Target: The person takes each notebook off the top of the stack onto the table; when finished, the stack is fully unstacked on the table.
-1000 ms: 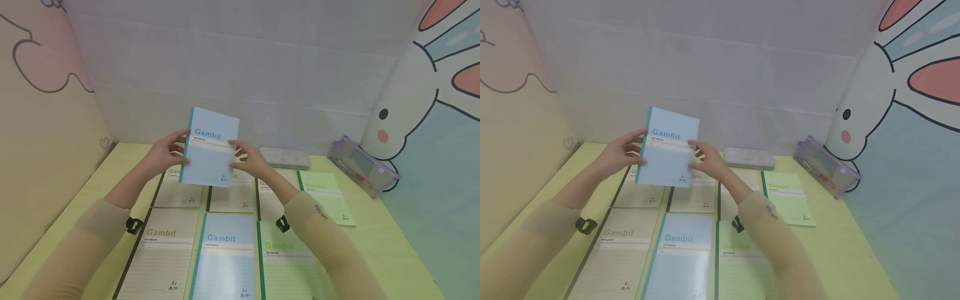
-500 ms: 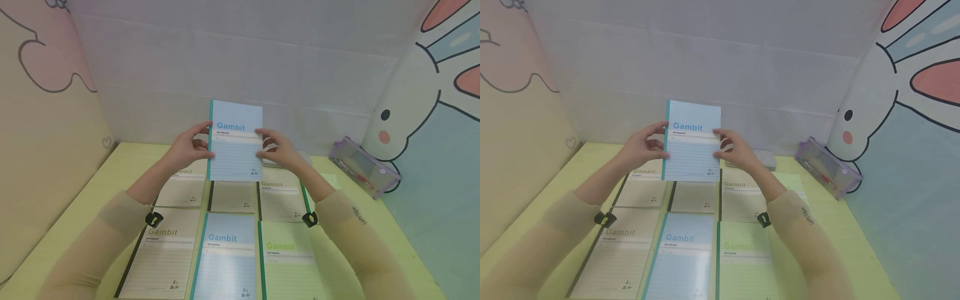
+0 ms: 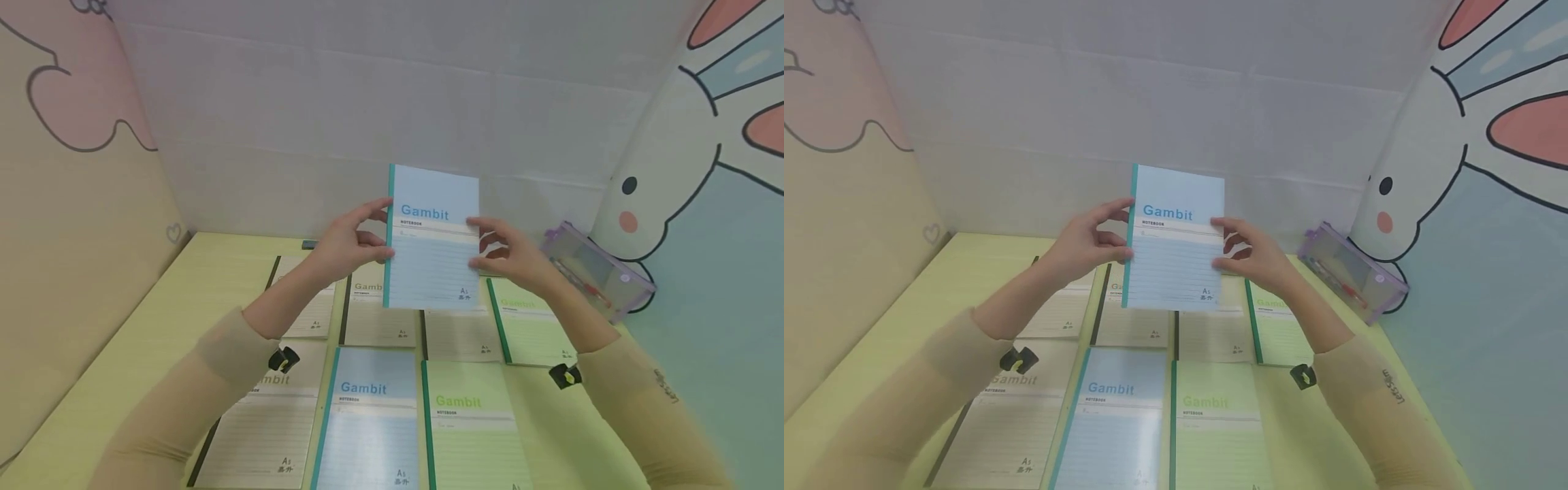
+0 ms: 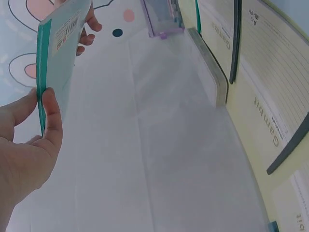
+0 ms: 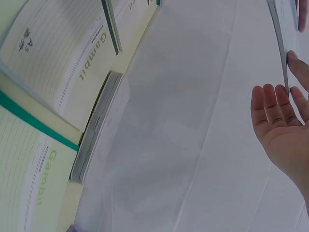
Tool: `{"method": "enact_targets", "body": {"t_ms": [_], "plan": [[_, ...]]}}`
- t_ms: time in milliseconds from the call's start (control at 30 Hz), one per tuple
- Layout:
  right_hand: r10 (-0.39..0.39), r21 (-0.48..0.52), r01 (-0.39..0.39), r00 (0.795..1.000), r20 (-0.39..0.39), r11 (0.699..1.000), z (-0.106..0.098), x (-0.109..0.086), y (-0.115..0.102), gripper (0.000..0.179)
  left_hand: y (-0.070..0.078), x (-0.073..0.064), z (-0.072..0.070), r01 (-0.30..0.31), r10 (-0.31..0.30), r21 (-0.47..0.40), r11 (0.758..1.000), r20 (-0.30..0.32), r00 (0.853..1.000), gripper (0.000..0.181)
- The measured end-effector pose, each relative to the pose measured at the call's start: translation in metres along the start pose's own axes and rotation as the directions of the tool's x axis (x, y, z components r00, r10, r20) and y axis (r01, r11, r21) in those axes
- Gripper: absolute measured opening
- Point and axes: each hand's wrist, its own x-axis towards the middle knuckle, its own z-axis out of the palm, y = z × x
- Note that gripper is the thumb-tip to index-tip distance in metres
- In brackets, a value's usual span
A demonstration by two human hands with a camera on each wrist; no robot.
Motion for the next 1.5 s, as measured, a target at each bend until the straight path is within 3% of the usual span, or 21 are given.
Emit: {"method": "enact_targets", "body": {"t_ms": [133, 267, 500, 600, 767, 967, 1167, 1333, 1500], "plan": [[-0.022, -0.086, 0.021, 1.0, -0.011, 0.996, -0.014, -0.02, -0.007, 0.068, 0.003, 0.002, 0.016, -0.028, 0.031, -0.056, 0.998, 0.051, 0.998, 0.078], [-0.068, -0.137, 0.065, 0.997, -0.019, 0.988, -0.027, -0.037, 0.007, 0.069, 0.008, 0.002, 0.033, -0.031, 0.039, -0.09, 0.995, 0.087, 0.995, 0.079], [-0.057, -0.056, 0.058, 0.998, 0.003, 0.997, -0.042, -0.074, 0.022, 0.069, 0.013, 0.0, 0.068, -0.025, 0.049, -0.163, 0.986, 0.144, 0.988, 0.082], [-0.059, 0.037, 0.057, 0.997, 0.04, 0.998, -0.046, -0.089, 0.028, 0.071, 0.009, -0.001, 0.083, -0.025, 0.057, -0.188, 0.982, 0.166, 0.984, 0.083], [-0.03, 0.211, 0.005, 0.993, 0.115, 0.977, -0.052, -0.113, 0.04, 0.072, 0.002, -0.003, 0.107, -0.044, 0.073, -0.154, 0.987, 0.184, 0.98, 0.083], [0.001, 0.277, -0.047, 0.986, 0.165, 0.96, -0.061, -0.137, 0.054, 0.074, -0.009, -0.007, 0.138, -0.056, 0.076, -0.103, 0.993, 0.196, 0.978, 0.08], [0.041, 0.138, -0.066, 0.983, 0.181, 0.988, -0.066, -0.161, 0.067, 0.064, -0.024, -0.016, 0.174, -0.037, 0.041, -0.026, 0.999, 0.2, 0.979, 0.078], [0.092, 0.008, -0.095, 0.976, 0.196, 0.995, -0.066, -0.178, 0.079, 0.063, -0.032, -0.02, 0.195, -0.034, 0.023, 0.047, 0.998, 0.204, 0.979, 0.077], [0.101, 0.021, -0.11, 0.961, 0.259, 0.994, -0.065, -0.191, 0.089, 0.067, -0.036, -0.024, 0.213, -0.028, -0.004, 0.123, 0.992, 0.253, 0.967, 0.075]]}}
